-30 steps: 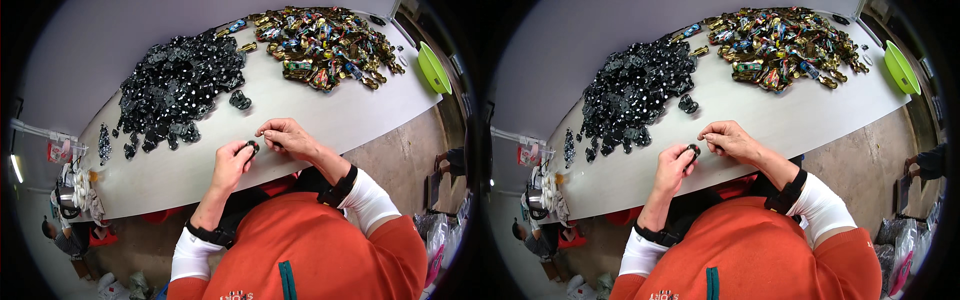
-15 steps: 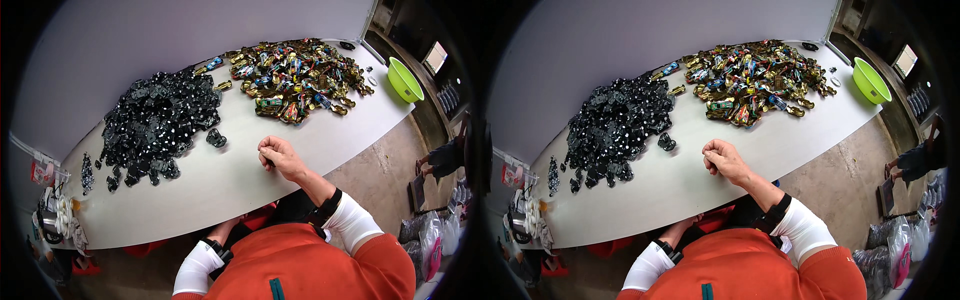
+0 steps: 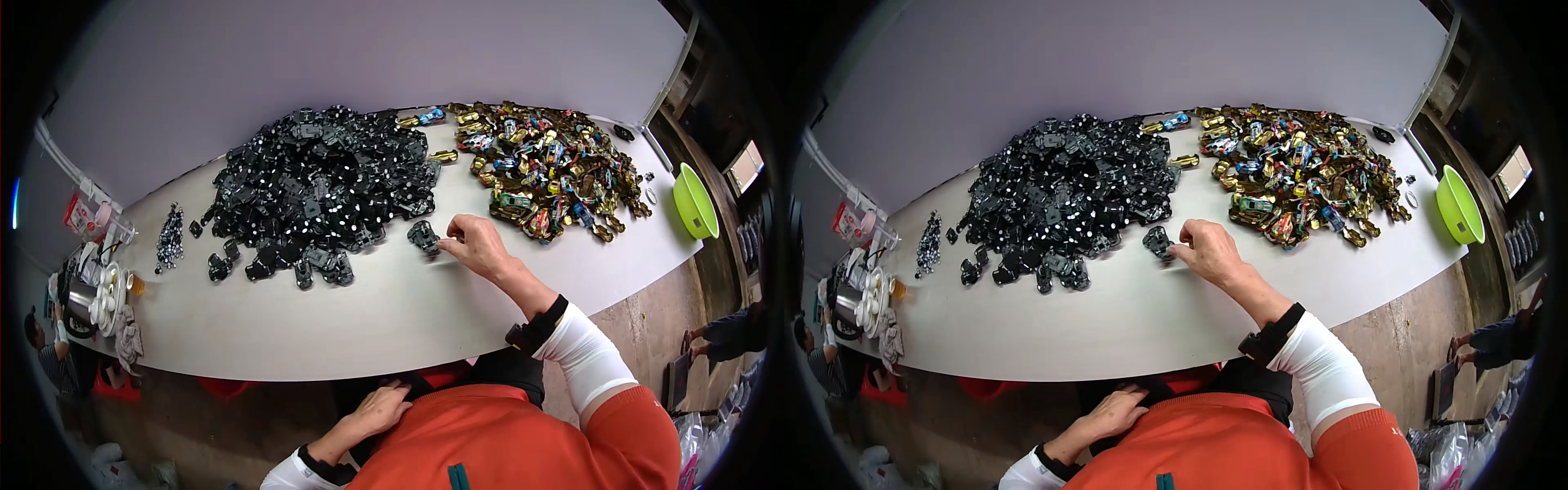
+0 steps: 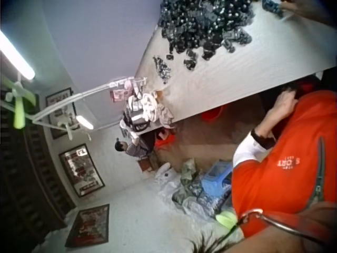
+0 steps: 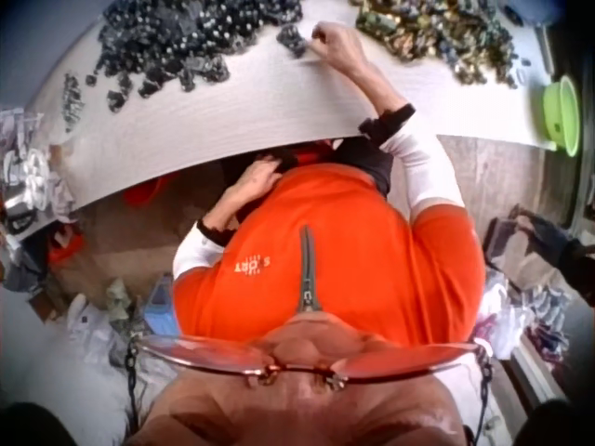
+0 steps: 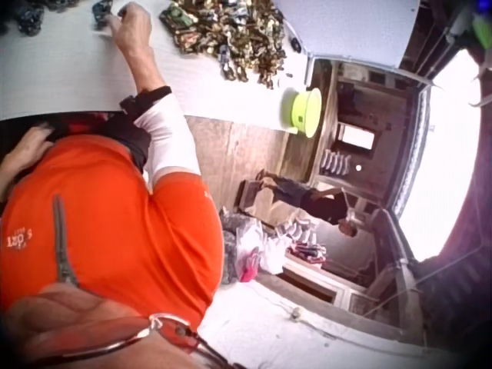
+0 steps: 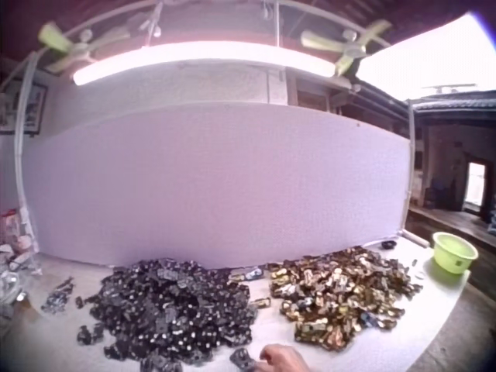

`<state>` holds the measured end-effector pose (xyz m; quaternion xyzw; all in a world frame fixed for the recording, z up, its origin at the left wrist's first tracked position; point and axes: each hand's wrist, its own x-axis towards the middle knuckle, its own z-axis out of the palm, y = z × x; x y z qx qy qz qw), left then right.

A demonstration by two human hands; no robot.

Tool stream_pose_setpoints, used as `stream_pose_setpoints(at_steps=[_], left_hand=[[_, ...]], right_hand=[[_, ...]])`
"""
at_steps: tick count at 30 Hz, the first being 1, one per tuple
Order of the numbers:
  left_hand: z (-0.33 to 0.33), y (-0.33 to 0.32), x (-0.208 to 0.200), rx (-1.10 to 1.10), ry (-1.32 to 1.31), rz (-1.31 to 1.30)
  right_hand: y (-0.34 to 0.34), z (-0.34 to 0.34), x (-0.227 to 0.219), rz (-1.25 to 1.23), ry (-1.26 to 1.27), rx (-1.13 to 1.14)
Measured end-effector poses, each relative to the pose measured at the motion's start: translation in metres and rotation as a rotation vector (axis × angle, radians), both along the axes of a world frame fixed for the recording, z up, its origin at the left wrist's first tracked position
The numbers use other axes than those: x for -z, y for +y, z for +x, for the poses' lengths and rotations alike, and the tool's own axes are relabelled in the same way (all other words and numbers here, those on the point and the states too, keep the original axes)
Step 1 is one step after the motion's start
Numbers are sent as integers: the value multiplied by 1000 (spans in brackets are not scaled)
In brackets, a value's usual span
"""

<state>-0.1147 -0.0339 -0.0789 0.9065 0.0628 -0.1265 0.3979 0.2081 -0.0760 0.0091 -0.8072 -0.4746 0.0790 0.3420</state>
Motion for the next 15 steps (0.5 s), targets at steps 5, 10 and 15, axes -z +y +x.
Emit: stream_pose_setpoints(at_steps=[5,10,15], left_hand=[[8,20,-87,-216,-137,-589],[84,48,-93,-600,-266,-1060],[159,52,-77,-740,-396,-1307]], right_hand=[[18,-17,1,-168,-257,39],[2,1,15,60,127,80],[-21,-6,-3,285,1184,72]])
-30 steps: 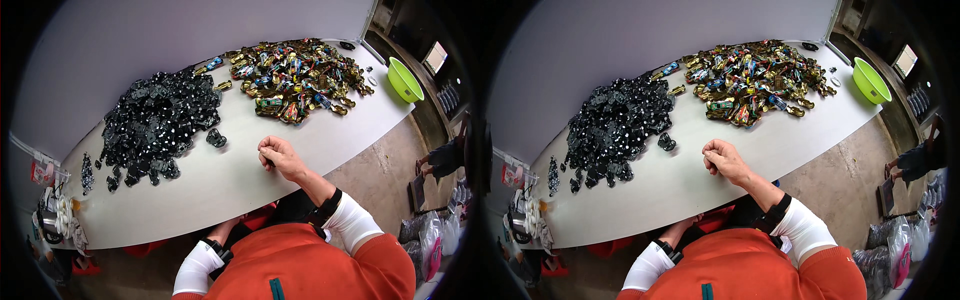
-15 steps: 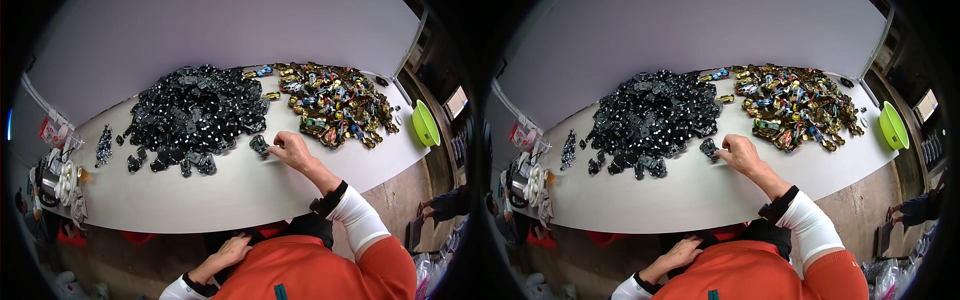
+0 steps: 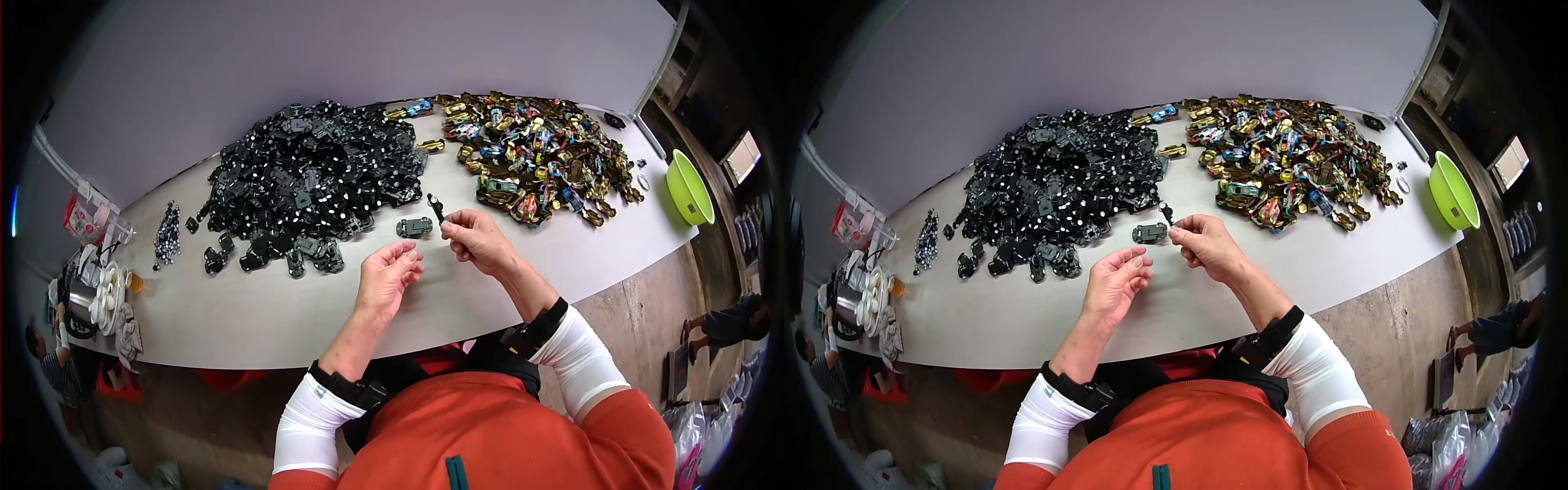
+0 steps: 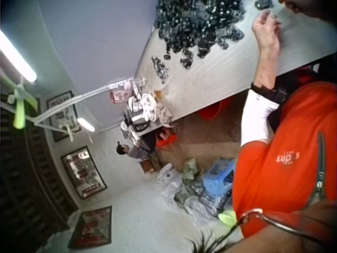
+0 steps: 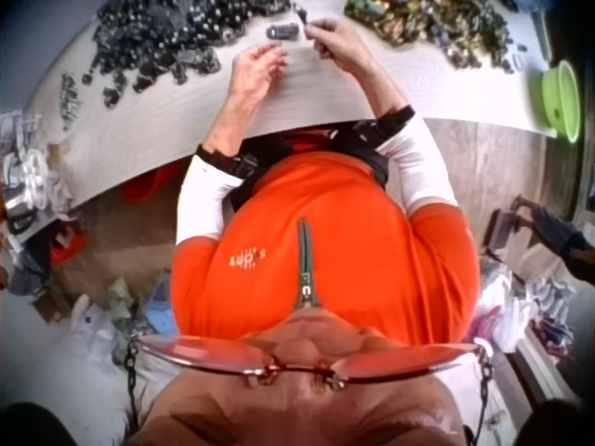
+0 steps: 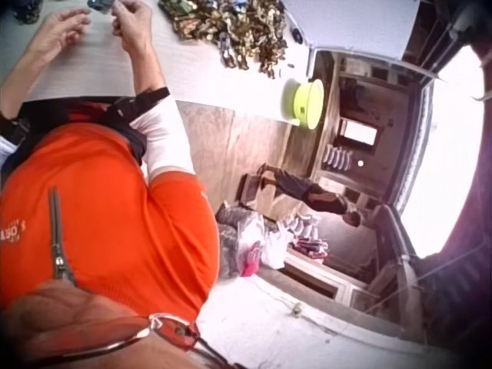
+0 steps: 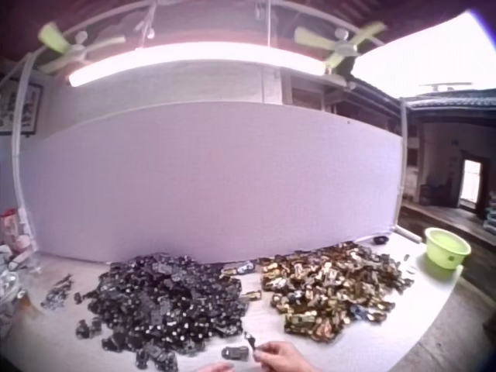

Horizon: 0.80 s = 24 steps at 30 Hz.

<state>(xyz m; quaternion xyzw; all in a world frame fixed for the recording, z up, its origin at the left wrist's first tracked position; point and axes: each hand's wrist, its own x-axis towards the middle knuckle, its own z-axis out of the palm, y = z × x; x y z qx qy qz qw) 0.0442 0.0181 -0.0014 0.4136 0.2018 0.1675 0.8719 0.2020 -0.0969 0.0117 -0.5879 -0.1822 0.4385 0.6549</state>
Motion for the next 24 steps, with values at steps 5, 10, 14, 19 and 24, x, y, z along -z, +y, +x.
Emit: stream_pose_setpoints(at_steps=[5,10,14,19,24], left_hand=[[36,-11,21,38,-162,-166],[29,-17,20,14,-205,-159],[27,-13,22,27,-253,-136],[14,-5,11,119,-393,-233],[7,-8,22,112,-348,-271]], right_hand=[[-14,-22,10,4,-666,96],[-21,-27,-1,-68,-845,-49],[-20,-18,7,5,-984,-125],[-35,72,-18,-287,-1442,173],[-26,108,-23,-777,-1655,-74]])
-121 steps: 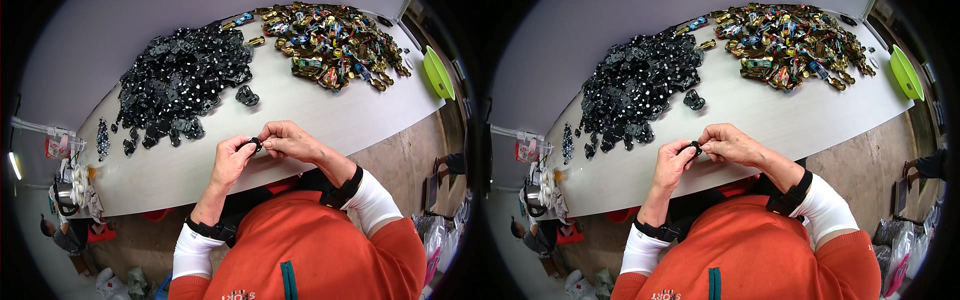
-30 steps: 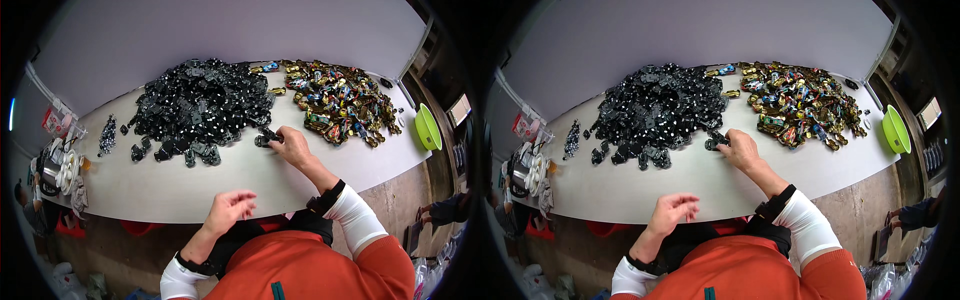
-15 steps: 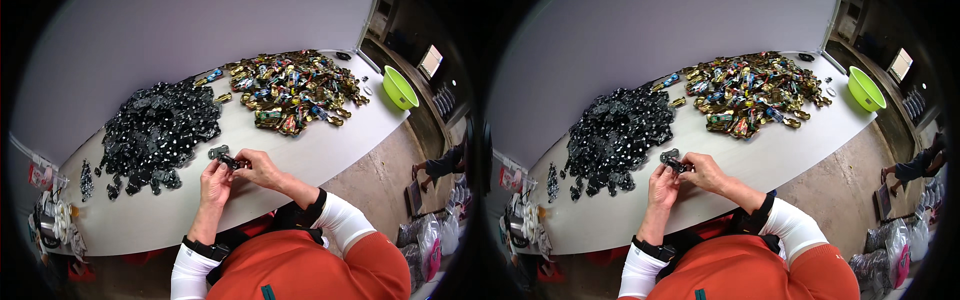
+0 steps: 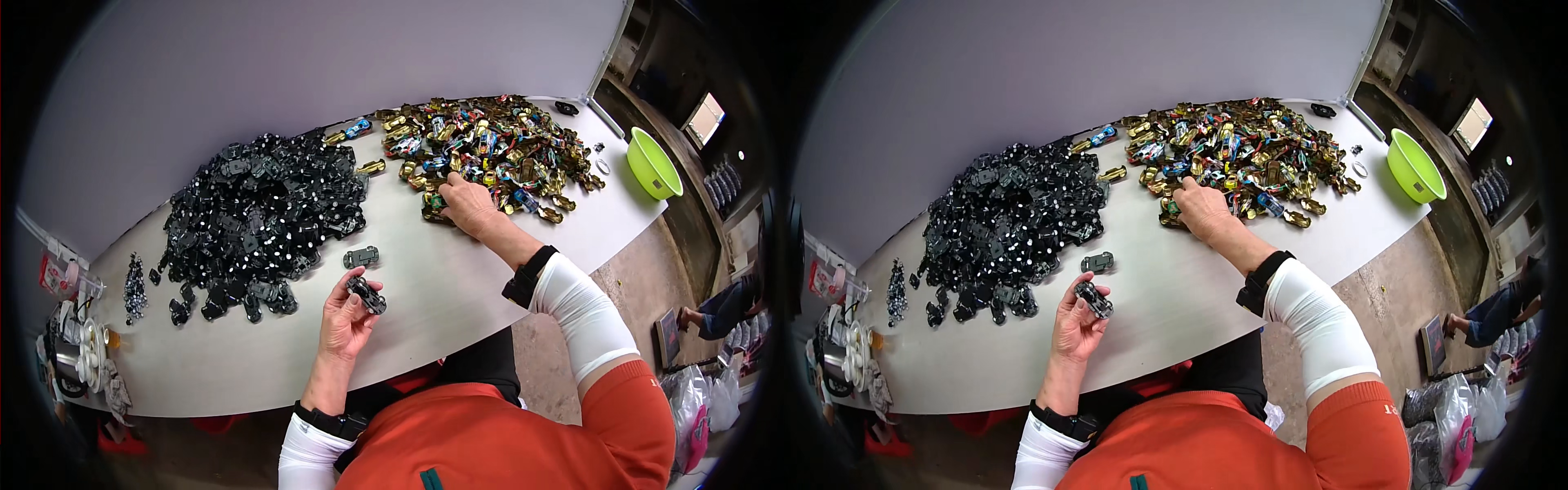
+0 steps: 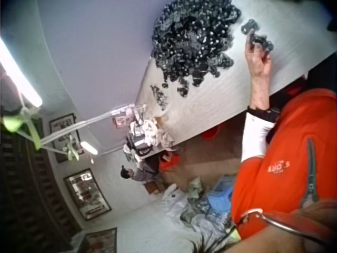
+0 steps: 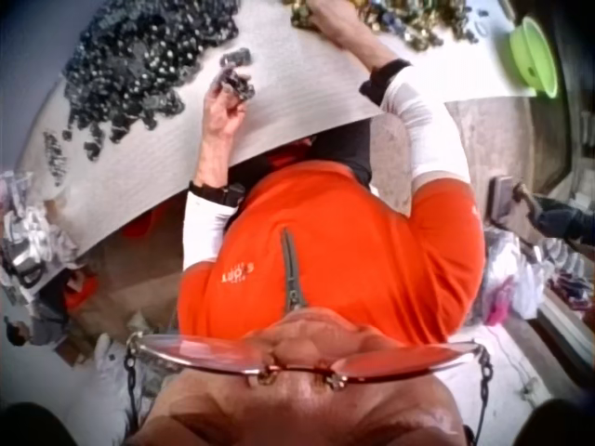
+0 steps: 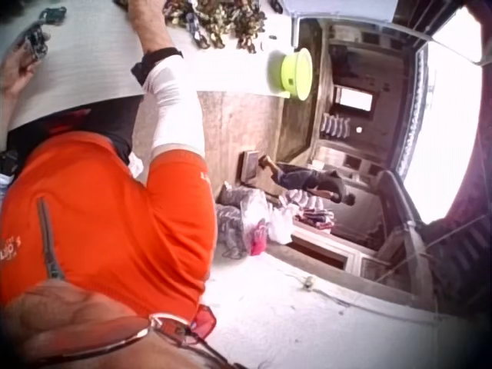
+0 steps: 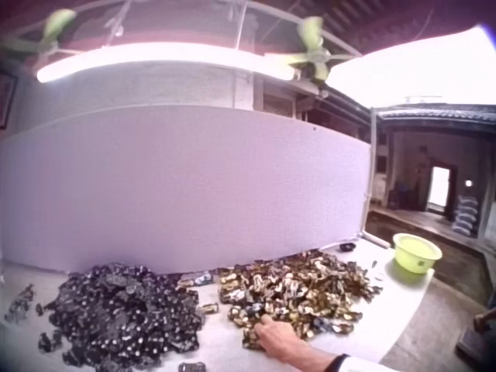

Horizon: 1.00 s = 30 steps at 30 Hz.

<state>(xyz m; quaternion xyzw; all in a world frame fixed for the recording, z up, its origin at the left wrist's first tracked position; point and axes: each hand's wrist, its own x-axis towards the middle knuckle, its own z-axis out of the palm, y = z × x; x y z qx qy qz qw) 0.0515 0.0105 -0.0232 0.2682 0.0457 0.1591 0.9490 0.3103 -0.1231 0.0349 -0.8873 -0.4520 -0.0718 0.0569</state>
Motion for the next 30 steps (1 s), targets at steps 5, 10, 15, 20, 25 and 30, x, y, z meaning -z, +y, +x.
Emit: stream_pose_setpoints(at_steps=[5,10,15,20,25,30], left_hand=[[-9,5,7,-17,-13,-28],[-9,8,11,-37,46,-54],[-10,8,13,-21,26,-56],[-10,7,10,-14,31,-28],[-3,-5,4,24,153,74],[-5,-7,3,-20,231,26]], right_hand=[[-6,12,-1,96,-45,-123],[-11,5,-7,306,-13,-228],[-8,-10,-7,582,501,-8],[2,-74,20,970,1846,152],[19,-97,41,1093,1995,266],[2,-94,47,609,1325,296]])
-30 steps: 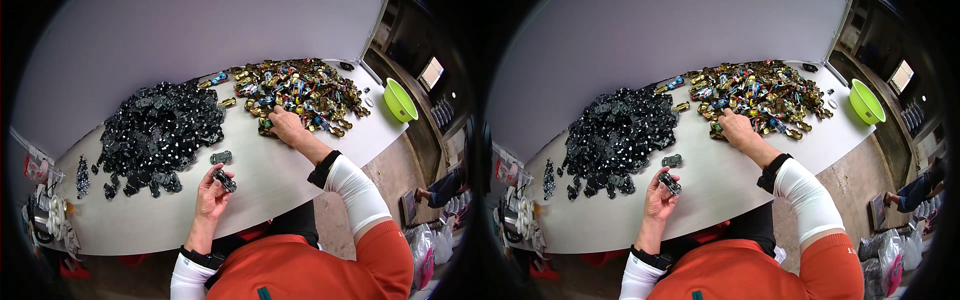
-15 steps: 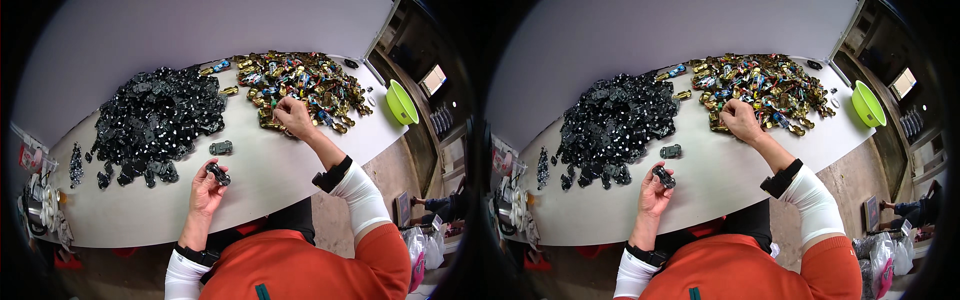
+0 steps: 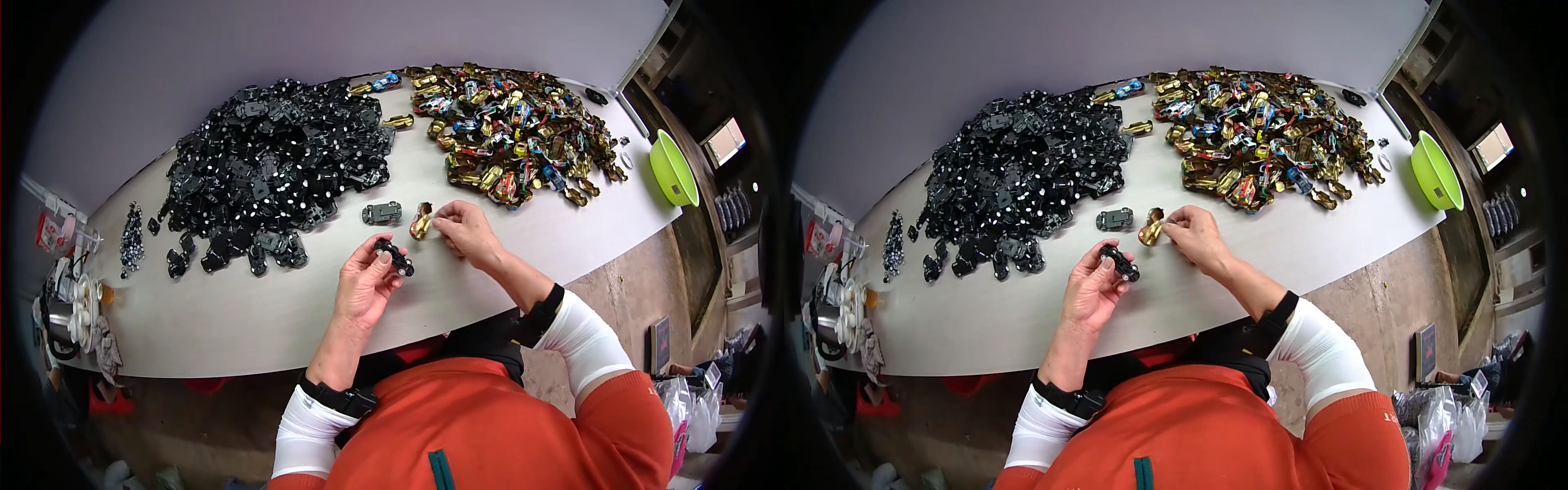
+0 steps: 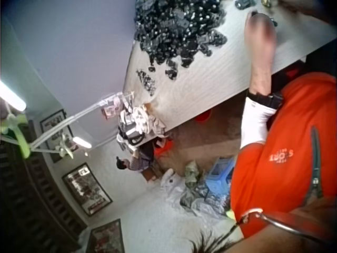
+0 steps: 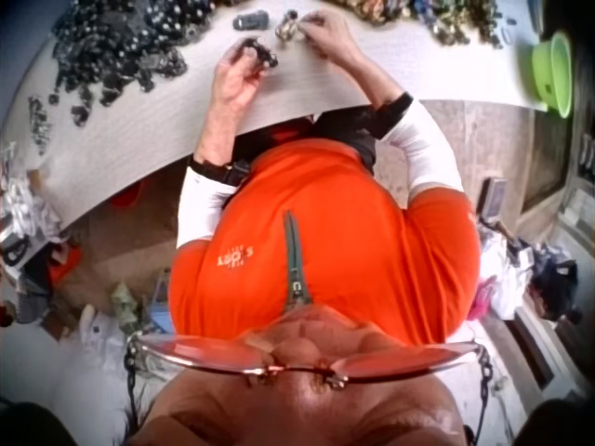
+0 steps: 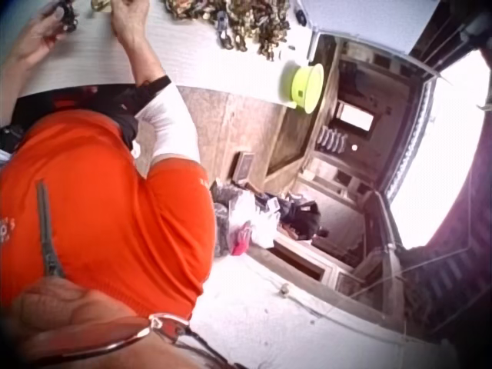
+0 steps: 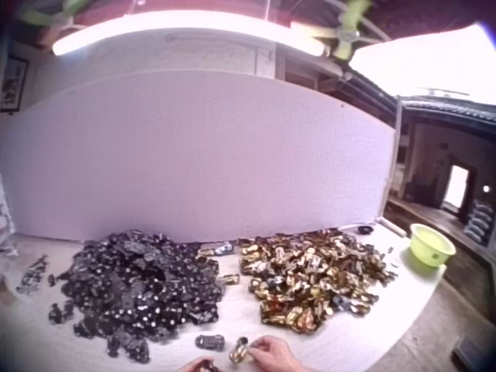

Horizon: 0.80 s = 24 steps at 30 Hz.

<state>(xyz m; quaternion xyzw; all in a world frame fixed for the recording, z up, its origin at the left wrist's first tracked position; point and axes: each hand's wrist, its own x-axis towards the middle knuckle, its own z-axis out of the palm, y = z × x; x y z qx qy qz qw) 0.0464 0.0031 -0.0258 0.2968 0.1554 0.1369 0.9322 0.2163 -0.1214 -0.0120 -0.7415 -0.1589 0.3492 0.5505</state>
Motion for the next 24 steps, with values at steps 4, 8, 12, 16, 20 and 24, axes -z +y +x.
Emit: stream_pose_setpoints(at_steps=[4,8,12,16,20,24], left_hand=[[-15,1,0,5,13,100],[-20,-1,-2,0,41,124],[-29,1,-1,-24,33,114],[-35,-2,-1,-46,29,86],[-31,-5,-7,-24,59,88],[-26,-9,-9,19,36,254]], right_hand=[[-39,12,-6,-280,-890,-215],[-22,22,-43,-46,-1174,-487],[-8,34,-51,-214,-1299,-743],[-11,43,-34,-173,-1397,-926],[0,42,-30,-62,-1303,-924],[5,23,-38,91,-433,-826]])
